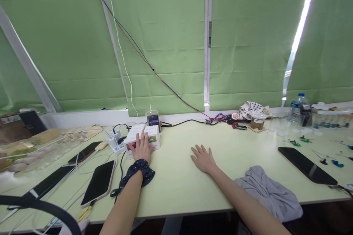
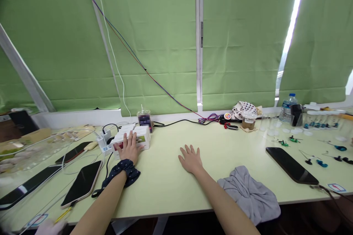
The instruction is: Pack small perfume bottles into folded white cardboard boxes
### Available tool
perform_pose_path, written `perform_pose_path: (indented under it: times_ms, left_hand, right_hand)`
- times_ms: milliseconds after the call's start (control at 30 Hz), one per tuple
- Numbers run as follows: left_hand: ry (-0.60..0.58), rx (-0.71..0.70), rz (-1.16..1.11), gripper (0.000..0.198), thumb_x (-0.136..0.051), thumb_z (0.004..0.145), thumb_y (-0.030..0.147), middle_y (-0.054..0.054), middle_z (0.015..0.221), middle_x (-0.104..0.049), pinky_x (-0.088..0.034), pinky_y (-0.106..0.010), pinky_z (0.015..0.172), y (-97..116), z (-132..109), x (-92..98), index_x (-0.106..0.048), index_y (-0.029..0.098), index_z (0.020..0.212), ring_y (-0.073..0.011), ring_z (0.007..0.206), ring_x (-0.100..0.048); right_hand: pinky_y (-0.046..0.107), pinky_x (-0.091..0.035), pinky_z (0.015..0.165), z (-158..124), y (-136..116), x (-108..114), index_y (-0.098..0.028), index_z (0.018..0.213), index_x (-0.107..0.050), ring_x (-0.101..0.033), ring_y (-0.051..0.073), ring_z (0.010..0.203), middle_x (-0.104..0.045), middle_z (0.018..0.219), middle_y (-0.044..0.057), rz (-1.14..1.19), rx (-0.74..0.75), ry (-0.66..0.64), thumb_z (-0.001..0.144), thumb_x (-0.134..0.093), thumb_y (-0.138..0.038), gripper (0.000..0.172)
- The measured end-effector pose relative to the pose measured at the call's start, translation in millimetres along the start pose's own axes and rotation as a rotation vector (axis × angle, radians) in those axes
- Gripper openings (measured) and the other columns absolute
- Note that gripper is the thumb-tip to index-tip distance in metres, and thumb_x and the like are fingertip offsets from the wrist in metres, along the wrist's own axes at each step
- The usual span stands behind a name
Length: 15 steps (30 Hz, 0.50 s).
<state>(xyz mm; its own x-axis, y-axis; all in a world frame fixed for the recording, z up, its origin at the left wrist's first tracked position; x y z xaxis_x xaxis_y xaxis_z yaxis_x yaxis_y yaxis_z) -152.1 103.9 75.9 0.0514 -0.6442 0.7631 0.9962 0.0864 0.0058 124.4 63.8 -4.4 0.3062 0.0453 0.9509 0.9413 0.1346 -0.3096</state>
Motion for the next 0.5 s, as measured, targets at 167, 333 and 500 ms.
perform_pose_path:
  times_ms: [167, 333, 500]
  left_hand:
    - [0.046, 0.029, 0.062, 0.059, -0.048, 0.087, 0.025, -0.015, 0.152, -0.024, 0.004, -0.065, 0.106, -3.7, 4.8, -2.8, -0.031, 0.014, 0.142, -0.0299, 0.142, -0.005]
    - [0.000, 0.043, 0.091, 0.061, -0.053, 0.084, 0.028, -0.023, 0.148, -0.029, -0.006, -0.066, 0.104, -7.0, 11.8, -6.9, -0.036, 0.011, 0.140, -0.0349, 0.141, -0.012]
    - [0.011, 0.046, 0.136, 0.063, -0.058, 0.080, 0.028, -0.024, 0.146, -0.031, -0.005, -0.064, 0.106, -4.3, 21.0, -6.2, -0.039, 0.009, 0.137, -0.0360, 0.140, -0.011]
  right_hand:
    - [0.056, 0.000, 0.109, 3.7, 1.7, -4.0, -0.031, 0.146, -0.022, -0.005, 0.027, 0.143, -0.013, 0.155, -0.001, 0.003, 0.007, 0.013, 0.092, -0.011, -0.054, 0.059]
    - [0.056, -0.001, 0.110, 3.7, -1.2, -2.1, -0.031, 0.145, -0.023, -0.006, 0.027, 0.143, -0.014, 0.155, -0.001, 0.025, 0.012, 0.028, 0.092, -0.013, -0.053, 0.059]
    - [0.055, -0.001, 0.110, 2.5, -3.9, 0.7, -0.031, 0.145, -0.025, -0.007, 0.026, 0.143, -0.016, 0.155, -0.001, 0.042, 0.016, 0.047, 0.092, -0.013, -0.052, 0.058]
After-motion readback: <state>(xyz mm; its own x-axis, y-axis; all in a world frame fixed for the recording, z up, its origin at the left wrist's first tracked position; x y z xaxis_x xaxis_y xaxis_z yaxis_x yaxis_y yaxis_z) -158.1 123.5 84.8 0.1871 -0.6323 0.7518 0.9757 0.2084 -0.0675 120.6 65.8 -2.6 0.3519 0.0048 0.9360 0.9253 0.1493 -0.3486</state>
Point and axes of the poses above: each hand's wrist, its own z-axis towards the middle knuckle, its own x-axis out of the back of the hand, y = z × x, the point moved 6 cm from there along z, towards the middle knuckle
